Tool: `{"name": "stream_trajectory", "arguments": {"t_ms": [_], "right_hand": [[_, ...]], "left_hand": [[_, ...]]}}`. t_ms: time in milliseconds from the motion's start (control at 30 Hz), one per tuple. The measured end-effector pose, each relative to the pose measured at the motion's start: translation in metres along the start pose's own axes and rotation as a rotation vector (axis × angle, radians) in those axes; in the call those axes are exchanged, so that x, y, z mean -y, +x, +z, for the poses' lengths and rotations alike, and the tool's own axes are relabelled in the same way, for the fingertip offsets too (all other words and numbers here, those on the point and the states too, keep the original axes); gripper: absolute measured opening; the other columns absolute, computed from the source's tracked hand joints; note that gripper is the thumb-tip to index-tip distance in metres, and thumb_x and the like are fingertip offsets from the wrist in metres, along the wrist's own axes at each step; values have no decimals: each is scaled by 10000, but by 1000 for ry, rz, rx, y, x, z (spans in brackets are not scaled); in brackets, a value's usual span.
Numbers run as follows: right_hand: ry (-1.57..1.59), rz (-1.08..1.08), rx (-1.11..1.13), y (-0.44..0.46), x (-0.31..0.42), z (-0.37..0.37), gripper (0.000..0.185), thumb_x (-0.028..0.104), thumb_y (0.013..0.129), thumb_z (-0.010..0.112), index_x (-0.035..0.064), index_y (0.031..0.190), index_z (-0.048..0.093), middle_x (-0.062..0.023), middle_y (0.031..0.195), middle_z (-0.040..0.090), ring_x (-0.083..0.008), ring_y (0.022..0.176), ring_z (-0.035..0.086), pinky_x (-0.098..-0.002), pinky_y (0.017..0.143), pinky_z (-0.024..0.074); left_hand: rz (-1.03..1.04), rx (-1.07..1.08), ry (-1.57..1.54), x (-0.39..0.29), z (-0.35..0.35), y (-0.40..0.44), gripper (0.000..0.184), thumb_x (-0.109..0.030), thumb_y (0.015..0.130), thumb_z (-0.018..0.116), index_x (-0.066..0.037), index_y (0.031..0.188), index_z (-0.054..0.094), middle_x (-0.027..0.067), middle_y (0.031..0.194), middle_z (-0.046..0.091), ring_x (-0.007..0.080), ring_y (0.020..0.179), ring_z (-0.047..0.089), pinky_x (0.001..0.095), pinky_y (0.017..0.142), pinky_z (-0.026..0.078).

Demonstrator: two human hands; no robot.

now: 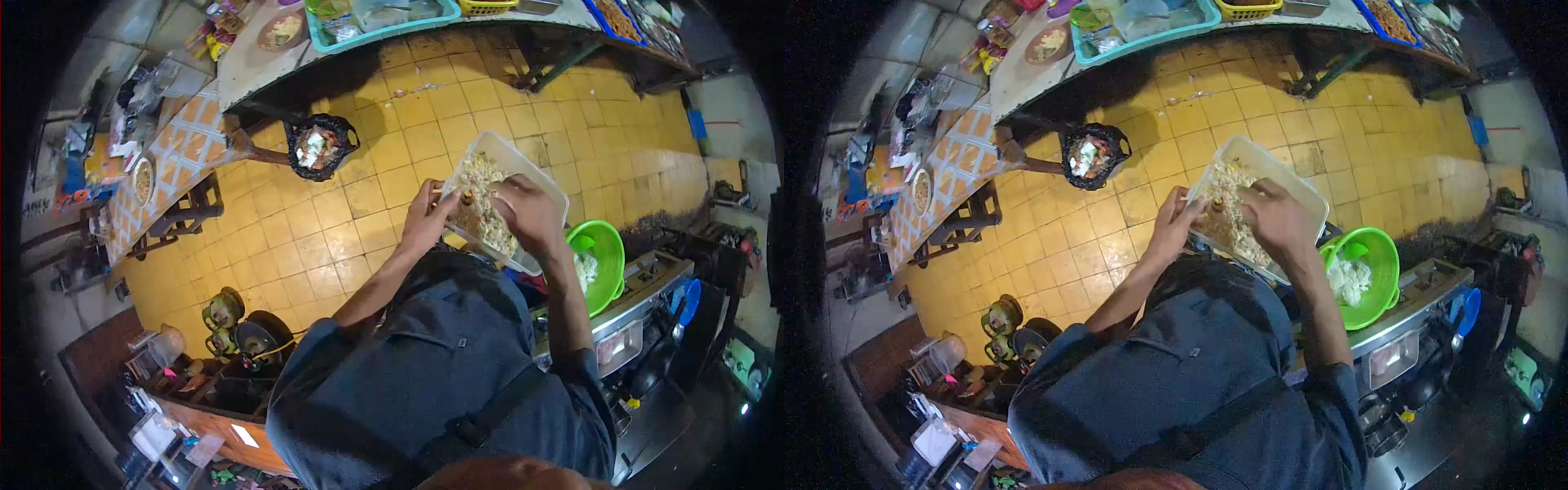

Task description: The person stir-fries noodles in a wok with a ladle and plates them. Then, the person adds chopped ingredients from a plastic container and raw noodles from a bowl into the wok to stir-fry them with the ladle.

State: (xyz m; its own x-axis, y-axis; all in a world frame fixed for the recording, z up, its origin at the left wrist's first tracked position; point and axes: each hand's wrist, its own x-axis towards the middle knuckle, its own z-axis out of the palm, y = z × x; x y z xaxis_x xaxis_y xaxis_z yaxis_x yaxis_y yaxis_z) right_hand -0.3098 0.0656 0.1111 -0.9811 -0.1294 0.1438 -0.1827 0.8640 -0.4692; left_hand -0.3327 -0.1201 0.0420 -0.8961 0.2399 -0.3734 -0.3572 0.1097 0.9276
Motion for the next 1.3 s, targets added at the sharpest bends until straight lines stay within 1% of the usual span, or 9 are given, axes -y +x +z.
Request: {"name": "stream_trajectory", "arguments": {"t_ms": [233,367,433,467,600,767,1033,1133,1300], "right_hand": [[-90,130,102,-12,-11,7,155,206,778,597,122,906,623,-86,893,607,-296,804,593,-389,673,495],[121,445,-32,-31,-25,-21,136,161,786,576,81,868,651,-137,817,616,-328,761,597,-399,671,474],[250,493,-56,-52,-40,-24,166,151,809,596,21,901,640,-137,787,624,-275,670,594,-346,606,452],[349,574,-137,-59,-38,-31,146,96,789,564,19,891,633,-180,798,619,-351,729,596,-383,649,461],[318,719,-224,-89,-38,-46,136,108,787,585,17,872,641,-182,850,612,-353,758,592,-385,672,465],[-212,821,-552,-137,-18,-68,120,159,771,637,60,834,663,-125,974,586,-299,875,573,-370,725,472],[-378,1305,-879,-228,15,-61,152,160,763,651,34,846,638,-121,1064,563,-304,951,550,-376,842,431],[-232,1508,-939,-222,40,-44,194,180,807,625,20,915,638,-142,1094,561,-289,984,550,-367,860,424],[-371,1551,-1248,-177,86,-41,266,149,805,622,37,1046,603,-133,1128,542,-283,1037,534,-340,881,420]], "left_hand": [[43,216,29,-38,22,9,378,-307,862,569,4,1043,452,86,769,592,103,671,515,259,592,400],[102,357,56,-39,40,23,360,-274,850,568,19,1032,468,117,801,613,116,711,541,254,633,412],[143,410,41,-43,51,26,334,-253,845,567,21,1016,481,121,813,617,128,729,554,255,654,417],[144,438,63,-45,57,29,321,-247,847,567,21,1005,486,119,807,615,127,726,551,256,660,418],[126,557,89,-49,84,34,281,-237,853,567,8,977,506,101,817,606,117,731,541,257,682,422],[158,697,194,-64,116,29,290,-241,859,570,-3,1006,496,78,835,591,124,771,536,261,713,428],[252,1097,212,-65,169,35,326,-191,853,518,21,1096,469,90,966,553,135,892,509,275,791,402],[236,1163,173,-73,169,60,379,-227,834,518,20,1116,462,68,935,525,132,853,476,274,758,392],[185,1280,139,-92,177,69,375,-224,834,511,3,1127,455,36,865,482,111,772,431,244,692,371]]}}
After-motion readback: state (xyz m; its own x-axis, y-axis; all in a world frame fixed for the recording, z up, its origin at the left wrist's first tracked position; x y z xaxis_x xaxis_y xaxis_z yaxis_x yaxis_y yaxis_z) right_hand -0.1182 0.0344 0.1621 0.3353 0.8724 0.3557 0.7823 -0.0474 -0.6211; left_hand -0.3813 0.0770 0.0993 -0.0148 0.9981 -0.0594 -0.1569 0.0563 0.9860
